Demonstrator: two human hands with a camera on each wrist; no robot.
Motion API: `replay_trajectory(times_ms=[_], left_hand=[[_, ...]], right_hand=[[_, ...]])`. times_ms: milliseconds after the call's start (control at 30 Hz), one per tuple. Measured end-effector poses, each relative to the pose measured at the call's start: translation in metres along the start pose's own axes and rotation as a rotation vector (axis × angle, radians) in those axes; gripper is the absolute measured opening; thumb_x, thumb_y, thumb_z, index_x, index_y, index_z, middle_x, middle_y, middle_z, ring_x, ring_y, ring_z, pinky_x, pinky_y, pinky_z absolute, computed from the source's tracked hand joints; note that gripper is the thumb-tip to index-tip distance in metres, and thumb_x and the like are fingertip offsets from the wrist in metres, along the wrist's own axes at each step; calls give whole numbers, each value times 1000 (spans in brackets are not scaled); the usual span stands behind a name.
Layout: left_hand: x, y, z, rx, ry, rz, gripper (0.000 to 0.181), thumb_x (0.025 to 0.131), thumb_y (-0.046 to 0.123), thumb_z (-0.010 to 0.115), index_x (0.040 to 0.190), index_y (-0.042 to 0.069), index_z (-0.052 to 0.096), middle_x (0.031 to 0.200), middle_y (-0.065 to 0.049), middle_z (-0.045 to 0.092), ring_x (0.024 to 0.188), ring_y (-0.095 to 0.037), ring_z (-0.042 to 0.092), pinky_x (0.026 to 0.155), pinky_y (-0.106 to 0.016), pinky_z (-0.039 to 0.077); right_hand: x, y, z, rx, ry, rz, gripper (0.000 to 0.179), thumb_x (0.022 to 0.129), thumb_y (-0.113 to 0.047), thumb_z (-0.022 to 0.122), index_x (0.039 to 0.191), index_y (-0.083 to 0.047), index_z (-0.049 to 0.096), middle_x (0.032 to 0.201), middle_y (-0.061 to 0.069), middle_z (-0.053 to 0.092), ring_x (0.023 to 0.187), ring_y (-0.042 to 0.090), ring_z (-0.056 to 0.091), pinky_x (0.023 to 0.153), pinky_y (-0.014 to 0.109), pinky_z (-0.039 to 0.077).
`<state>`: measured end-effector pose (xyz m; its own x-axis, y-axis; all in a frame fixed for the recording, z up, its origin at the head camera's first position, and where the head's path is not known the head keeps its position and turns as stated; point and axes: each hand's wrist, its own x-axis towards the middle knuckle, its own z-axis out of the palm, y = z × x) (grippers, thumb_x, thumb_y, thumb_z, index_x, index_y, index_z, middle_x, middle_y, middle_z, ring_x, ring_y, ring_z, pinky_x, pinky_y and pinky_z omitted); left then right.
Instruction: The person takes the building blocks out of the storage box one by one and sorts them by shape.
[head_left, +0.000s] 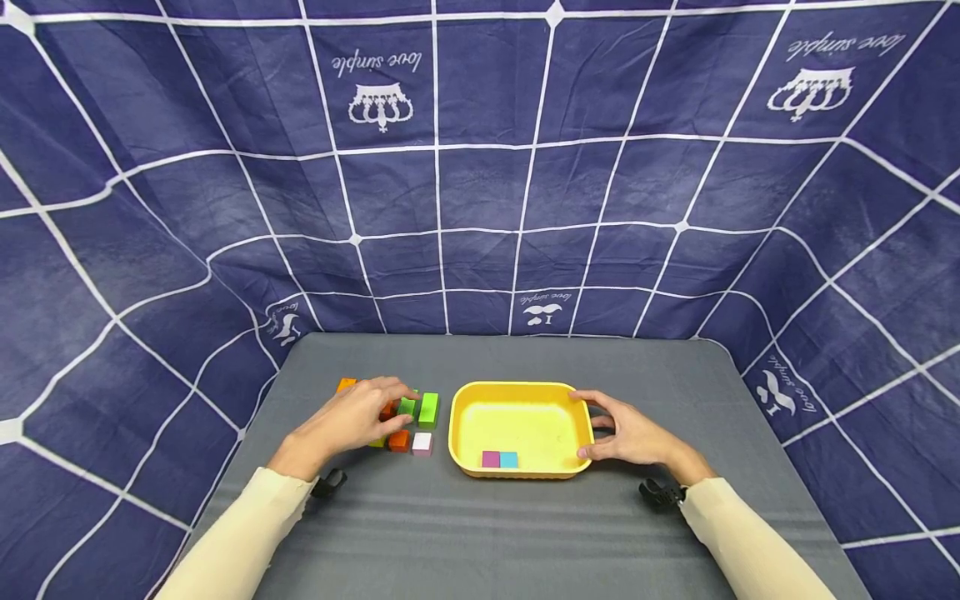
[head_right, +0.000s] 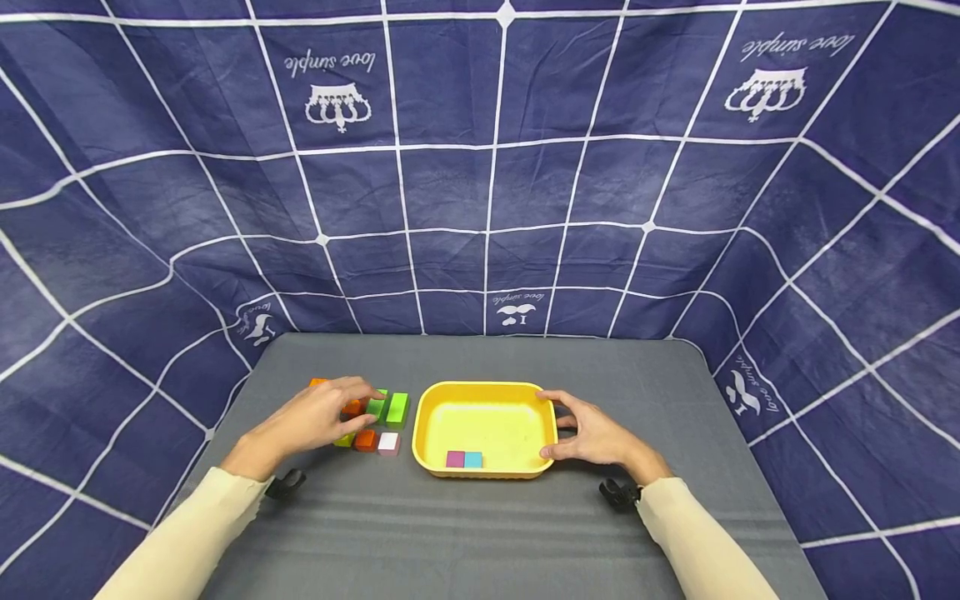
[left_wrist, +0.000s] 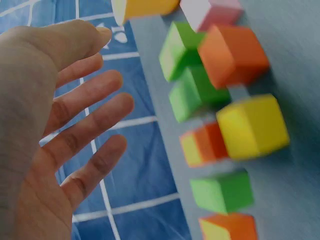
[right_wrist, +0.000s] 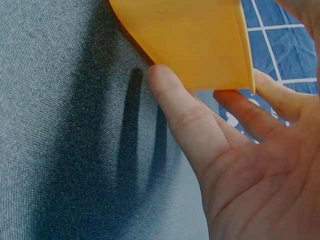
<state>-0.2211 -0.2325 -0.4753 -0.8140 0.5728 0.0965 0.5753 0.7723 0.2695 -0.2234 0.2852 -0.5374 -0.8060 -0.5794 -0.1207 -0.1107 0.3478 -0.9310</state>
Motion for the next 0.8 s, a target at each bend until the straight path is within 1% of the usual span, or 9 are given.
replay_trajectory(times_ms=[100,167,233,300,433,533,700,800], left_hand=[[13,12,0,-1,-3,54,34,107,28,87,138,18,84,127,-3,83,104,-20,77,92,-42,66],[22,20,1,8,-7,90,33,107,31,87,138,20,84,128,-1,83,109,-21,79,96,-44,68],[32,27,3,28,-20,131,33,107,33,87,138,20,84,129,0,83,115,-23,80,103,-49,68],[41,36,4,46,-42,168,34,108,35,86,138,19,84,130,0,83,118,-22,80,108,-52,67],[59,52,8,76,-105,211,37,109,39,84,141,19,83,135,1,83,126,-23,79,114,-52,64],[75,63,11,72,-160,230,39,110,42,82,143,20,83,141,3,82,132,-21,77,118,-51,62],[100,78,20,17,-257,283,41,108,40,86,142,19,83,144,2,82,130,-20,77,117,-47,63],[112,86,28,28,-321,317,46,104,45,90,141,19,83,137,3,84,124,-18,79,112,-40,64]], right_hand=[[0,1,0,-5,3,7,100,94,-13,98,176,-7,41,185,29,33,146,52,70,97,37,72],[-1,1,0,-14,6,9,100,94,-13,98,176,-7,42,185,29,34,146,51,70,97,36,72],[-2,1,0,-26,7,9,99,94,-14,98,176,-7,42,185,30,34,146,51,71,97,36,72],[-2,1,1,-37,9,16,99,95,-16,98,176,-8,42,185,30,34,146,50,71,97,36,72],[-3,1,1,-38,9,21,100,95,-17,98,176,-7,41,185,29,34,146,50,70,97,36,72],[-3,-1,1,-36,8,10,100,95,-15,98,176,-4,40,186,29,33,146,52,70,97,36,72],[-2,-2,-1,-36,7,-6,100,94,-14,98,175,-2,40,186,31,31,146,54,69,97,36,72],[-2,-3,-1,-38,1,-2,100,95,-15,98,175,-2,40,186,31,31,147,54,69,97,36,72]])
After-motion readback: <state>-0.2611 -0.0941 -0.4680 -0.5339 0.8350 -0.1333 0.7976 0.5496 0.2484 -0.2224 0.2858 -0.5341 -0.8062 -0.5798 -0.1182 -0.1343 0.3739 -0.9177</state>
